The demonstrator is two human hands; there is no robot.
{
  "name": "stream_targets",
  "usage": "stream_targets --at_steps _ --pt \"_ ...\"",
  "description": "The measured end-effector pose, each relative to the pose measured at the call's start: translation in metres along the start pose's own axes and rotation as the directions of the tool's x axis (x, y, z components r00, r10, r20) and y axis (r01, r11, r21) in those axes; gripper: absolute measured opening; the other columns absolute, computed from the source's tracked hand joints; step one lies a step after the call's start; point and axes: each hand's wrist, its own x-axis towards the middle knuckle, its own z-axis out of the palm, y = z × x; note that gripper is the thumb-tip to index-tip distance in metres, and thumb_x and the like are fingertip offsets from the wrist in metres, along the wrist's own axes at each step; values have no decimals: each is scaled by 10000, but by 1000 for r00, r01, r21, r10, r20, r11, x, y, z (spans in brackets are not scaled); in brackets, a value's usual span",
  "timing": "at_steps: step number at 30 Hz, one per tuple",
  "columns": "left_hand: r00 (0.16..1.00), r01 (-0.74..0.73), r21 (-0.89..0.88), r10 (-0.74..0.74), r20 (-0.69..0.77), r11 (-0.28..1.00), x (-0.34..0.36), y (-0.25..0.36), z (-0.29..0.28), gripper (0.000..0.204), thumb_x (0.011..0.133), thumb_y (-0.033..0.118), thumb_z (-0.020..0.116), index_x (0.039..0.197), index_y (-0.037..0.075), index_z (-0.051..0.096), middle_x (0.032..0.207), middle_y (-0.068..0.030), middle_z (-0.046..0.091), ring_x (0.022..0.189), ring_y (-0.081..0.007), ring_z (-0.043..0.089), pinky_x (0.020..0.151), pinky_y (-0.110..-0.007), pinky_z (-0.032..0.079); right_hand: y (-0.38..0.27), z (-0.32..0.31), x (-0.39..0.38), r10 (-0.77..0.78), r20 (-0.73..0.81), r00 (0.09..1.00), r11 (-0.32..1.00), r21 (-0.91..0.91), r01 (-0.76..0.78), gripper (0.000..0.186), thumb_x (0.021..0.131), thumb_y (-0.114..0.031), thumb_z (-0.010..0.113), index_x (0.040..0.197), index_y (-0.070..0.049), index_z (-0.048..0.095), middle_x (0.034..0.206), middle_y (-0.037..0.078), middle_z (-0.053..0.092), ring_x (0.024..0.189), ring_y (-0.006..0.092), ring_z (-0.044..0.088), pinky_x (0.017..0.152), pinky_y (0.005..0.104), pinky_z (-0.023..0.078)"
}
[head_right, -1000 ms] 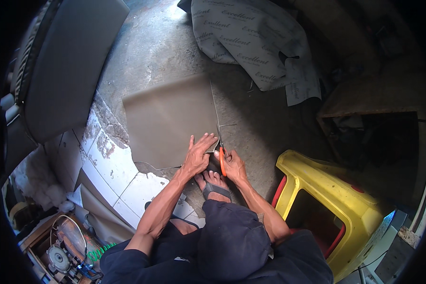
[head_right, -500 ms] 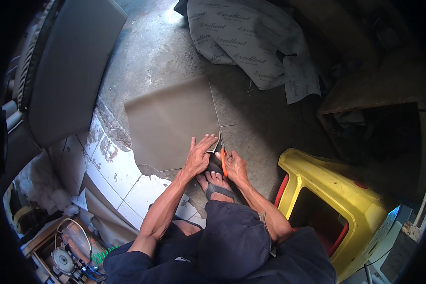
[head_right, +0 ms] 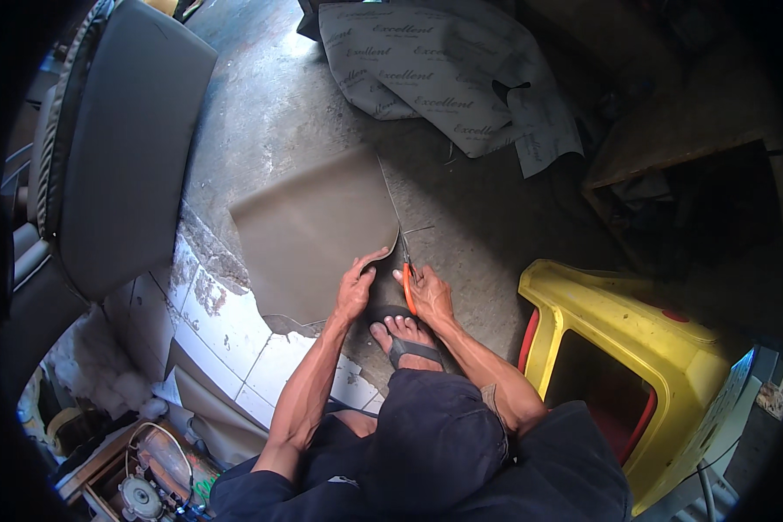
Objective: The person trims a piece of vinyl fabric with shears and then aligns it onto a larger sheet of patterned upholstery material.
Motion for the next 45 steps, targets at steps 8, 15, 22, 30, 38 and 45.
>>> stream_targets --at_steps 8,15,22,30,38,45 --pt "1000 -13 -175 12 -5 985 1 -5 -9 406 932 141 431 1288 71 615 1359 -89 602 1324 -255 496 1204 -459 133 -19 -1 10 0 2 1000 998 -67 0 687 823 -659 654 801 21 553 700 210 628 696 310 650 663 434 497" --pt "1000 -15 -274 11 -14 962 -1 1 -15 426 916 144 430 1277 10 613 1330 -119 613 1285 -222 512 1115 -324 319 -15 4 15 -23 -7 1000 998 -52 22 710 807 -686 651 794 18 557 713 230 635 704 341 661 658 448 498" --pt "1000 9 -303 -6 11 953 -1 4 -16 434 910 160 436 1268 -11 613 1321 -121 617 1273 -223 520 1121 -328 314 -13 10 27 -93 -83 992 993 -79 86 691 819 -667 653 795 16 558 690 219 632 678 353 657 646 455 495" --pt "998 41 -372 -58 -34 927 -3 0 -23 432 905 178 454 1244 -26 627 1289 -115 630 1239 -216 529 1109 -313 317 -21 8 27 -55 -43 998 998 -44 53 688 825 -654 653 788 26 552 693 234 635 705 375 667 669 471 496" --pt "988 130 -537 -152 3 833 -5 -6 -28 429 909 181 460 1239 -38 625 1267 -116 636 1206 -214 540 1085 -307 334 -28 12 39 -60 -62 996 996 -67 56 675 836 -653 638 782 12 543 707 194 614 668 299 608 678 432 484" --pt "984 113 -589 -172 -45 800 -7 1 -29 408 911 161 465 1231 -39 621 1245 -117 638 1194 -221 549 1078 -319 352 -25 13 38 -78 -73 994 996 -42 75 628 851 -610 658 770 1 538 670 175 597 629 271 584 637 419 476"
